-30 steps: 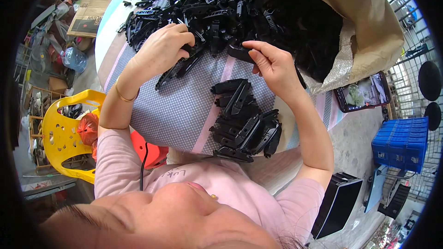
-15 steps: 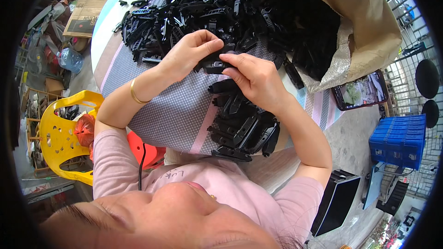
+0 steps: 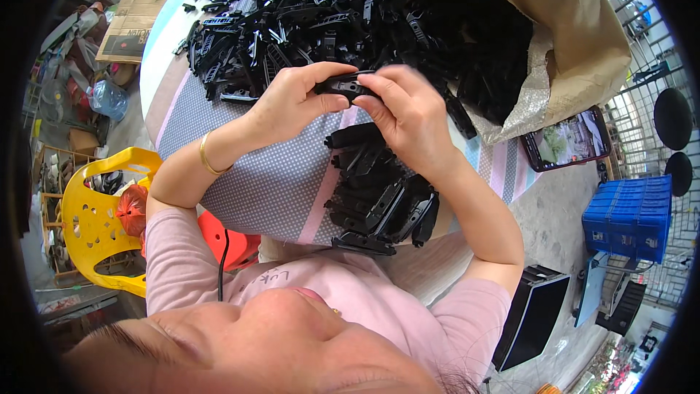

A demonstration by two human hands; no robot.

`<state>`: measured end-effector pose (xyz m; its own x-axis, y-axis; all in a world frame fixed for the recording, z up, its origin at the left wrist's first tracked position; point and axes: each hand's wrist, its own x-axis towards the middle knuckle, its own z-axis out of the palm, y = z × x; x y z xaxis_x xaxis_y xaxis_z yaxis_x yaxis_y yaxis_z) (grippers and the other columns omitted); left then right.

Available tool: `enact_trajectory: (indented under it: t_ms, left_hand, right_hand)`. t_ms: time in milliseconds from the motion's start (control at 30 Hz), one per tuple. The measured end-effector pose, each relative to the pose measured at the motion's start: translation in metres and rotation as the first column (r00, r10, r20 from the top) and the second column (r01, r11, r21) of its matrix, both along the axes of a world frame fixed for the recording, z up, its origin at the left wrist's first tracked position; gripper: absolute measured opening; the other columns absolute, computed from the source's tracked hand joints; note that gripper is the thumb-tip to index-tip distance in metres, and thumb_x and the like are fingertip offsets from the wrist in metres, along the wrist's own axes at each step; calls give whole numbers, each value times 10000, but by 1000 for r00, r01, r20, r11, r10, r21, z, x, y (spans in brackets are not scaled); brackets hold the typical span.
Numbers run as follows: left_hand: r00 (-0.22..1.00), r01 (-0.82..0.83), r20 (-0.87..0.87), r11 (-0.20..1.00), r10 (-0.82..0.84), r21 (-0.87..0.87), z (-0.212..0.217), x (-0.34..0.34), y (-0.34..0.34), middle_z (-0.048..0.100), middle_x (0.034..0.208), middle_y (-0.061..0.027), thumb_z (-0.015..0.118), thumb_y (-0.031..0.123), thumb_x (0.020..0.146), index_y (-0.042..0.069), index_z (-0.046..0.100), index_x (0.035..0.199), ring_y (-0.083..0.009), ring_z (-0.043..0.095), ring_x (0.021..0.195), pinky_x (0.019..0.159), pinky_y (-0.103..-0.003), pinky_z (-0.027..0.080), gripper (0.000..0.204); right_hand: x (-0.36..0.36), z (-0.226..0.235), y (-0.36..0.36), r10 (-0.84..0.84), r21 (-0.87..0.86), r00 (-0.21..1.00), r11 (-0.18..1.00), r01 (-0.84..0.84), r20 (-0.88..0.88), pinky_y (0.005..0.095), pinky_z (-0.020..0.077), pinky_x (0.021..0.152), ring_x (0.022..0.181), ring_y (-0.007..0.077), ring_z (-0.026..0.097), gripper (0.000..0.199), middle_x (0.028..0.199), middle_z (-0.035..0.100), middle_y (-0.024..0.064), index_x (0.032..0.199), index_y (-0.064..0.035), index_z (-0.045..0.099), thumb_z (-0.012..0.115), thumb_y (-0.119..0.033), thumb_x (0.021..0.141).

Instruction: Assembling or inspecting black plastic hair claw clips at a workbench.

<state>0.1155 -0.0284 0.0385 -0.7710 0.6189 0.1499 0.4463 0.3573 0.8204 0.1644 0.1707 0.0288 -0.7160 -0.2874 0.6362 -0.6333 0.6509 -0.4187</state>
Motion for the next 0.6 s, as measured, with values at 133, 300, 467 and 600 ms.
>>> enact_trajectory:
  t_ms: [133, 300, 467, 600]
  left_hand:
    - [993, 93, 63, 990, -100, 105, -5, 0, 0, 653, 860, -121, 668, 54, 790, -4, 578, 1171, -127, 604, 698, 648, -274, 496, 396]
    - [914, 117, -392, 993, -105, 7, -17, 7, 3, 635, 947, -180, 674, 58, 768, -2, 572, 1142, -320, 636, 817, 710, -349, 522, 392]
    - [912, 130, -394, 991, -112, 17, -13, 8, 2, 641, 937, -164, 685, 78, 764, -4, 585, 1111, -313, 638, 765, 675, -344, 529, 370]
    - [947, 167, -284, 986, -153, 28, -6, 7, 1, 647, 921, -153, 718, 103, 739, -2, 598, 1097, -283, 644, 730, 638, -321, 527, 393]
  right_hand:
    - [-5, 5, 10, 80, 3, 996, 997, -80, 49, 379, 440, 850, 1031, 276, 553, 486, 1117, 579, 161, 1129, -9, 596, 753, -227, 724]
    - [-2, -1, 14, 24, 208, 990, 977, -52, 137, 382, 404, 912, 902, 293, 581, 440, 921, 630, 121, 1042, -14, 611, 767, -193, 672]
    - [2, -4, 15, 26, 256, 1000, 966, -29, 14, 424, 392, 933, 785, 263, 596, 407, 856, 633, 89, 1026, -31, 620, 767, -143, 663]
    - [-5, 1, 28, 132, 165, 978, 974, -158, 162, 369, 440, 888, 717, 195, 595, 406, 808, 621, 73, 1057, -36, 620, 754, -109, 680]
